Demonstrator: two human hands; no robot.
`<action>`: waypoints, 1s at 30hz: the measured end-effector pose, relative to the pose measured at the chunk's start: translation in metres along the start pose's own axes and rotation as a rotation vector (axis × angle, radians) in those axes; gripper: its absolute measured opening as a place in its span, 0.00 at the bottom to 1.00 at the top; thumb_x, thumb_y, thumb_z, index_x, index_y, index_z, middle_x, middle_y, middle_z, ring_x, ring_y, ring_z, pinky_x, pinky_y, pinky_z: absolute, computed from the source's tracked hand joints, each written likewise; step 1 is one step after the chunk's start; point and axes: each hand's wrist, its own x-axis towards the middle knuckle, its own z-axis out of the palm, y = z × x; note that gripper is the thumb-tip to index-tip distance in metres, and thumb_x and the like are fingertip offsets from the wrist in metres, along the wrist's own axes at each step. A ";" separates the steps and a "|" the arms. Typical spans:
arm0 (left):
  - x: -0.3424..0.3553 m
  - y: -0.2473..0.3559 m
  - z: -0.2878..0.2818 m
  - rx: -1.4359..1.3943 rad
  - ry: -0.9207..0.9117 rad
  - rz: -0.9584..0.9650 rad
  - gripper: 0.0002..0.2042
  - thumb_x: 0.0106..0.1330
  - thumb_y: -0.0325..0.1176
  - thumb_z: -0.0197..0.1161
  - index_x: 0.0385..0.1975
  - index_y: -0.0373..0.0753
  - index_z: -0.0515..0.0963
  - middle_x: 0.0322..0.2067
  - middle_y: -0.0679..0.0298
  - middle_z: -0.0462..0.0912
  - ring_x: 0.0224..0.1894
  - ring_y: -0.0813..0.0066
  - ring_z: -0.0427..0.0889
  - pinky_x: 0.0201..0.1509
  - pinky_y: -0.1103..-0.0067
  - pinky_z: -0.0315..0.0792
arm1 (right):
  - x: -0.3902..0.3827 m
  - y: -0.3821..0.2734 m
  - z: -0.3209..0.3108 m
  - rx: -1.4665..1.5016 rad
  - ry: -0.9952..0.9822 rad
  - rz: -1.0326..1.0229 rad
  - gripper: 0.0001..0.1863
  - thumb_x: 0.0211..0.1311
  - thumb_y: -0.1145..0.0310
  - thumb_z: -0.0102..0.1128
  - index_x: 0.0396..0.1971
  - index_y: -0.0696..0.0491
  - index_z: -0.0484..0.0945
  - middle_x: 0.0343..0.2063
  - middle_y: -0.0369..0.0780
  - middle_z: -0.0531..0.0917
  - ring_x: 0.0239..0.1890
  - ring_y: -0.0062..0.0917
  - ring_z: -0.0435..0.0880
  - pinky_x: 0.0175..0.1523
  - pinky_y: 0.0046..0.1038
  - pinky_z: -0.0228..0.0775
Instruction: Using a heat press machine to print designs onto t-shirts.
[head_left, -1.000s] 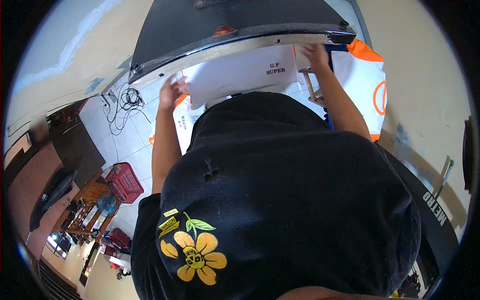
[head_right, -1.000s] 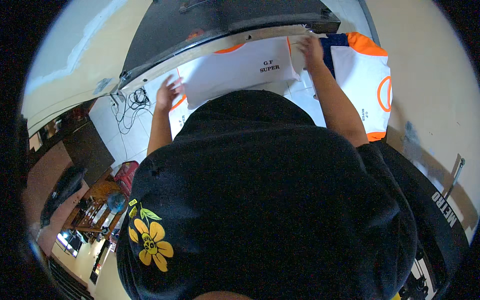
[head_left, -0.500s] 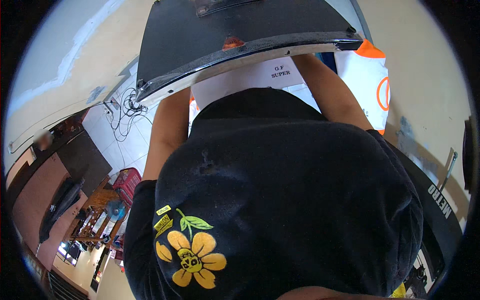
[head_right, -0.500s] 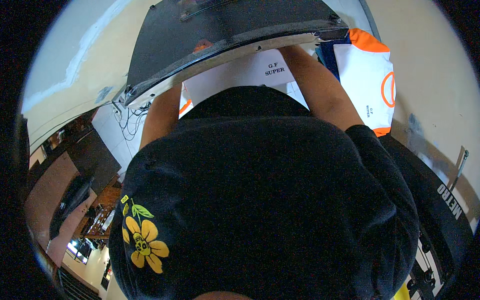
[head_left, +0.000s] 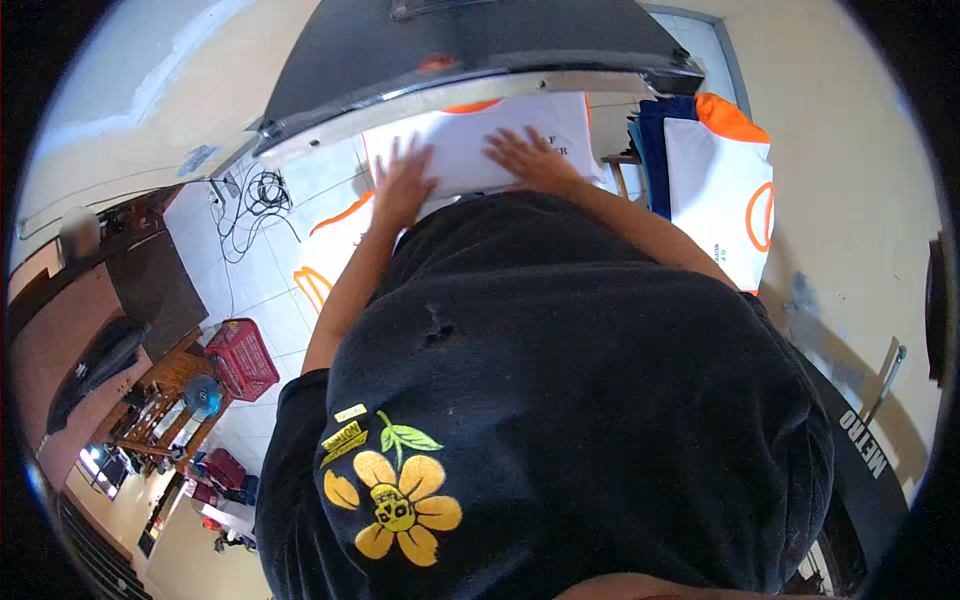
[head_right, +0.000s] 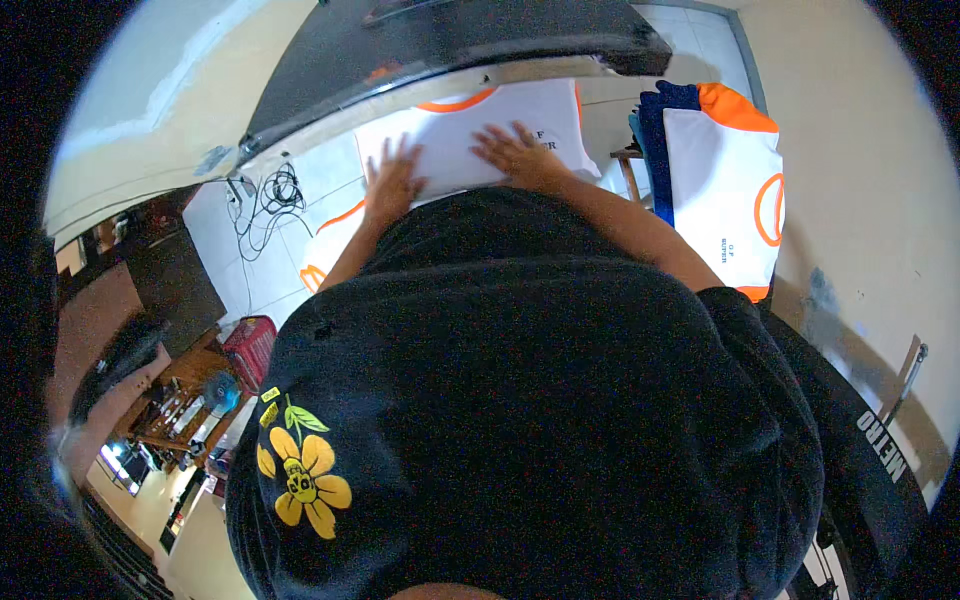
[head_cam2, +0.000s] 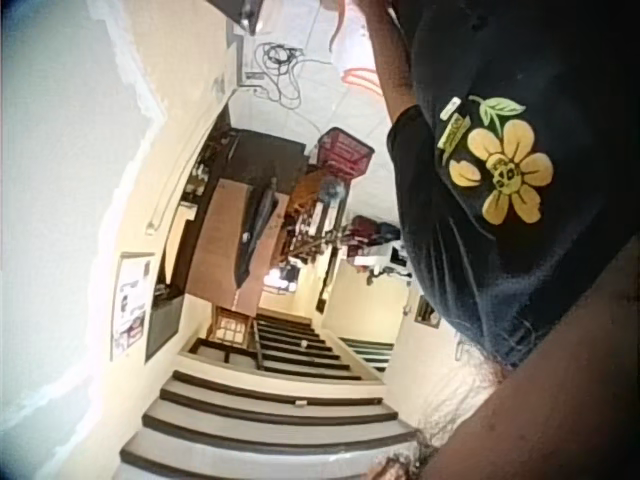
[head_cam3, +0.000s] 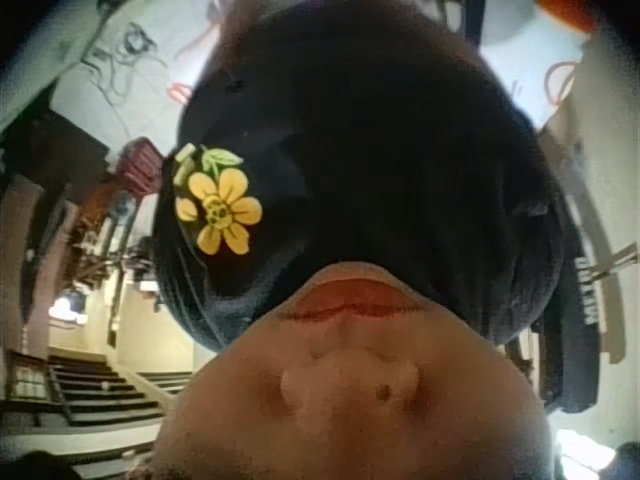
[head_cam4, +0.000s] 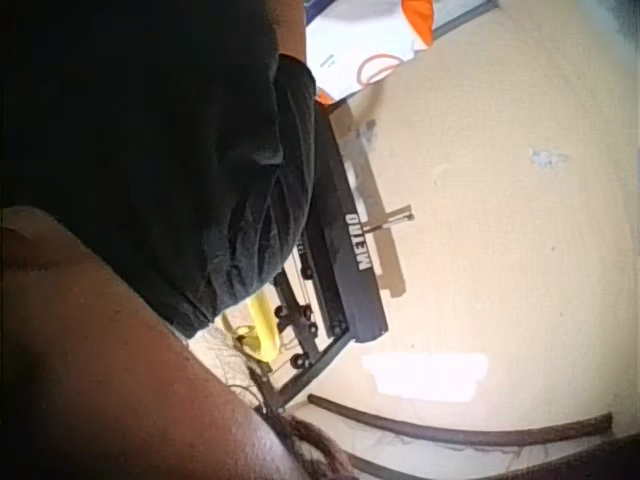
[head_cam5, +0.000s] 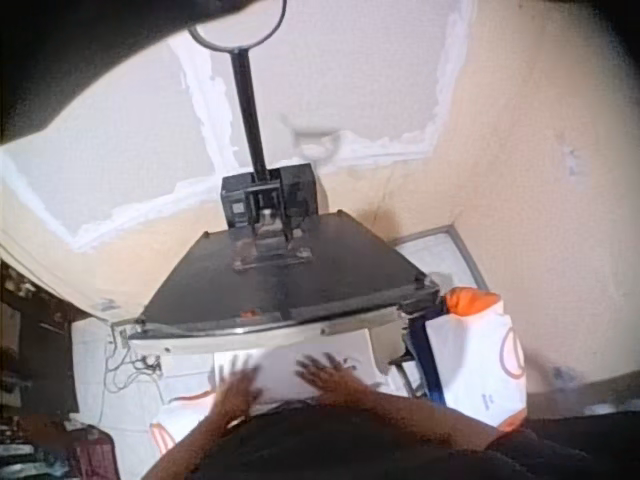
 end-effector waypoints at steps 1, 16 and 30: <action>-0.008 -0.005 -0.006 0.046 -0.095 -0.140 0.31 0.63 0.54 0.50 0.65 0.56 0.55 0.68 0.66 0.47 0.70 0.56 0.46 0.64 0.46 0.45 | -0.018 0.008 -0.002 -0.003 0.000 -0.009 0.44 0.58 0.41 0.45 0.67 0.49 0.45 0.69 0.41 0.45 0.71 0.34 0.40 0.68 0.52 0.31; -0.106 0.086 0.013 -0.103 0.045 -0.448 0.32 0.65 0.51 0.47 0.67 0.54 0.46 0.69 0.70 0.42 0.70 0.54 0.41 0.65 0.44 0.39 | -0.148 -0.052 -0.012 0.167 0.012 0.351 0.43 0.59 0.45 0.49 0.68 0.48 0.42 0.69 0.43 0.42 0.71 0.39 0.38 0.65 0.60 0.34; -0.109 0.035 0.004 -0.169 0.024 -0.412 0.34 0.60 0.43 0.57 0.66 0.51 0.52 0.68 0.69 0.47 0.69 0.51 0.44 0.63 0.41 0.43 | -0.125 -0.024 -0.027 0.142 -0.065 0.592 0.42 0.56 0.48 0.53 0.67 0.47 0.47 0.68 0.44 0.44 0.70 0.41 0.40 0.61 0.66 0.36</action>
